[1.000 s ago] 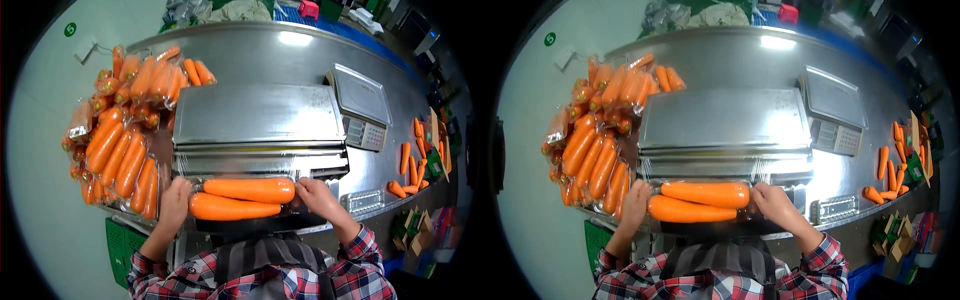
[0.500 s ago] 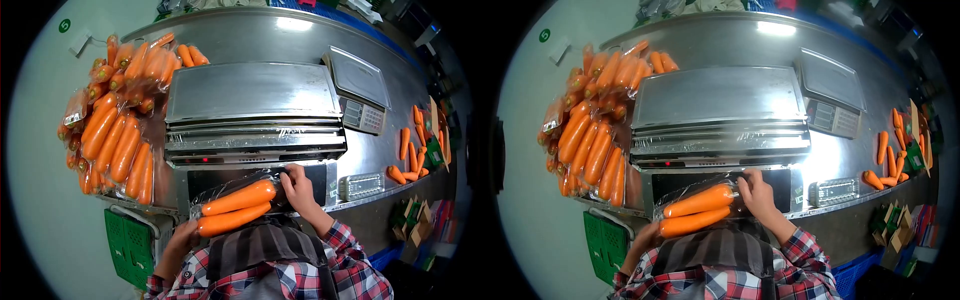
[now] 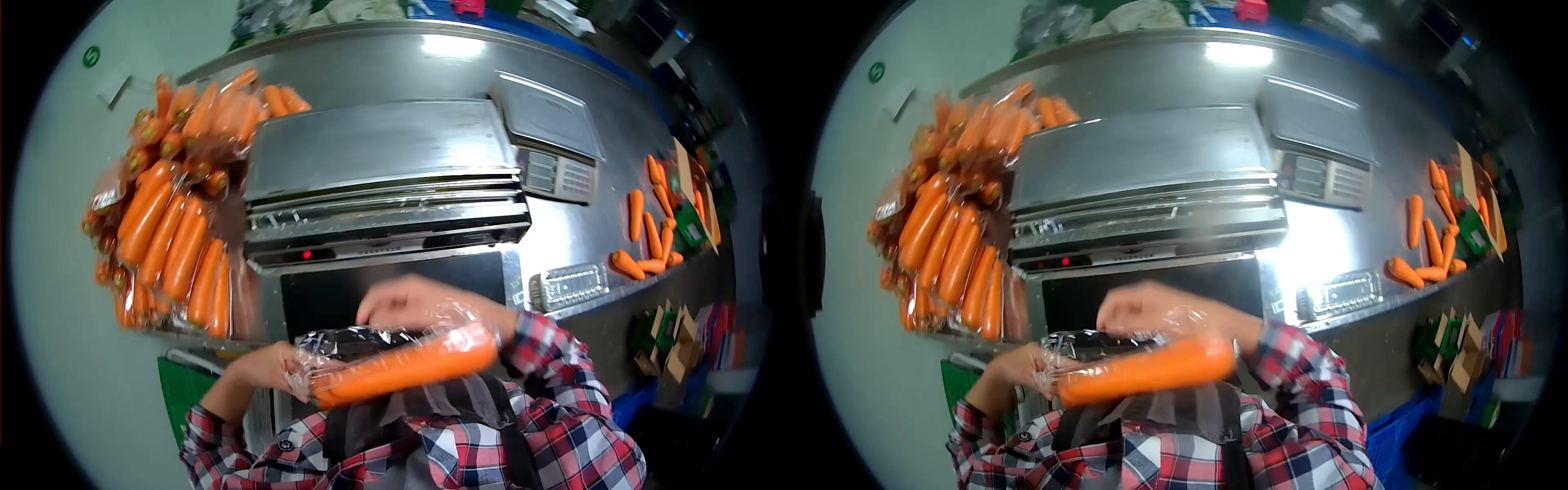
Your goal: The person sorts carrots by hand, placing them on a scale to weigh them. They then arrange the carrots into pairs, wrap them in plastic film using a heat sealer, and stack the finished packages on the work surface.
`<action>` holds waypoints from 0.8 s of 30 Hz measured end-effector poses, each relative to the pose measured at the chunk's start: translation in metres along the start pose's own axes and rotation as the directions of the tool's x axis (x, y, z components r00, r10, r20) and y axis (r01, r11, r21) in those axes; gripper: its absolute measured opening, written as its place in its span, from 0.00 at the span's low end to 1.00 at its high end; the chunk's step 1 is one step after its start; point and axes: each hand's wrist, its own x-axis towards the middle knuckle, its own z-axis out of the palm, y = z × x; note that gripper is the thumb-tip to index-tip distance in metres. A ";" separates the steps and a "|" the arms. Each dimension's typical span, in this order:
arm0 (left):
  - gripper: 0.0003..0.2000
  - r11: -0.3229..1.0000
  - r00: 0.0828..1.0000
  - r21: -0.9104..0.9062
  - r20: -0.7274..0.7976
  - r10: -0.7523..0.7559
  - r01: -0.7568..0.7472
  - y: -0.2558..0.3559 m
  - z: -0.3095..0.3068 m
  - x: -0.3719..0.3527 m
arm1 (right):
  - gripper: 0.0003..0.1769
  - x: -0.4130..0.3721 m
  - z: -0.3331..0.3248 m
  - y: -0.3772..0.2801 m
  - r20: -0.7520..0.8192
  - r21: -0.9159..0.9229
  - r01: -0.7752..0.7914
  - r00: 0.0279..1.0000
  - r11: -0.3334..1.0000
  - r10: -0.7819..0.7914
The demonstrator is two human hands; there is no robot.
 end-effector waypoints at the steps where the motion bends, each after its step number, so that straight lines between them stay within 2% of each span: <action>1: 0.33 0.982 0.998 0.186 -0.045 -0.038 0.046 0.022 -0.002 -0.004 | 0.18 0.000 0.019 0.002 0.109 -0.227 0.031 0.994 0.973 -0.006; 2: 0.26 0.897 0.947 0.346 -0.068 0.315 -0.273 0.014 -0.020 -0.004 | 0.21 0.005 0.027 0.028 0.219 -0.050 0.168 0.963 0.984 -0.154; 3: 0.19 0.916 0.870 0.224 -0.300 0.391 -0.334 0.030 -0.026 -0.005 | 0.23 0.008 0.031 0.053 0.296 0.155 0.272 0.904 0.950 -0.307; 4: 0.12 0.889 0.736 0.136 -0.513 0.441 -0.437 0.046 -0.033 -0.007 | 0.24 0.008 0.032 0.067 0.330 0.282 0.266 0.875 0.922 -0.354; 6: 0.07 0.934 0.585 0.102 -0.754 0.298 -0.343 0.097 -0.013 -0.001 | 0.25 -0.006 0.034 0.076 0.318 0.348 0.051 0.933 0.936 -0.169; 7: 0.06 0.931 0.543 0.149 -0.776 0.320 -0.334 0.117 0.003 0.021 | 0.25 -0.016 0.034 0.078 0.307 0.388 -0.048 0.948 0.921 -0.080; 9: 0.05 0.737 0.590 0.521 -0.456 0.667 -0.431 0.114 0.028 0.068 | 0.26 -0.036 0.034 0.084 0.272 0.489 -0.190 0.961 0.852 0.058; 10: 0.08 0.790 0.738 0.363 -0.305 0.602 -0.494 0.104 0.033 0.085 | 0.26 -0.046 0.034 0.087 0.252 0.553 -0.239 0.961 0.798 0.113; 11: 0.11 0.839 0.837 0.193 -0.116 0.534 -0.508 0.092 0.038 0.099 | 0.27 -0.051 0.033 0.090 0.228 0.620 -0.268 0.961 0.737 0.158; 12: 0.14 0.822 0.821 0.055 -0.046 0.569 -0.567 0.080 0.042 0.113 | 0.27 -0.056 0.032 0.094 0.198 0.693 -0.279 0.960 0.664 0.197; 13: 0.16 0.849 0.860 -0.153 -0.008 0.510 -0.505 0.075 0.047 0.114 | 0.28 -0.056 0.033 0.096 0.155 0.760 -0.262 0.962 0.595 0.226; 14: 0.18 0.842 0.894 -0.349 0.029 0.448 -0.411 0.070 0.052 0.115 | 0.28 -0.055 0.030 0.097 0.109 0.812 -0.237 0.959 0.533 0.261; 15: 0.20 0.798 0.955 -0.572 0.082 0.285 -0.189 0.072 0.050 0.105 | 0.29 -0.038 0.027 0.079 -0.014 0.781 -0.125 0.976 0.612 0.218; 16: 0.21 0.666 0.977 -0.745 0.168 0.134 0.037 0.074 0.048 0.093 | 0.31 -0.020 0.025 0.062 -0.137 0.727 -0.017 0.976 0.686 0.170; 17: 0.23 0.662 0.990 -0.748 0.119 0.082 0.035 0.062 0.041 0.081 | 0.32 -0.030 0.032 0.061 -0.138 0.953 0.049 0.948 0.299 0.288; 18: 0.25 0.658 0.997 -0.752 0.070 0.030 0.033 0.051 0.035 0.070 | 0.33 -0.039 0.036 0.051 -0.190 0.945 0.084 0.928 0.317 0.320; 19: 0.26 0.474 0.995 -0.874 0.093 -0.046 0.103 0.012 0.021 0.074 | 0.34 -0.050 0.041 0.047 -0.240 0.937 0.119 0.902 0.328 0.358; 21: 0.28 0.187 0.973 -0.982 0.053 0.226 0.010 -0.060 0.012 0.067 | 0.35 -0.066 0.039 0.072 -0.310 0.905 0.093 0.814 0.416 0.491; 22: 0.28 0.294 0.979 -0.940 -0.133 0.152 -0.174 -0.033 0.010 0.047 | 0.34 -0.061 0.038 0.071 -0.358 0.873 0.098 0.793 0.478 0.493; 23: 0.27 0.401 0.942 -0.853 -0.322 0.095 -0.332 -0.005 0.017 0.023 | 0.34 -0.058 0.040 0.065 -0.405 0.841 0.099 0.768 0.533 0.497; 24: 0.27 0.506 0.862 -0.729 -0.503 0.061 -0.461 0.014 0.021 0.009 | 0.34 -0.053 0.043 0.059 -0.450 0.805 0.095 0.740 0.585 0.500</action>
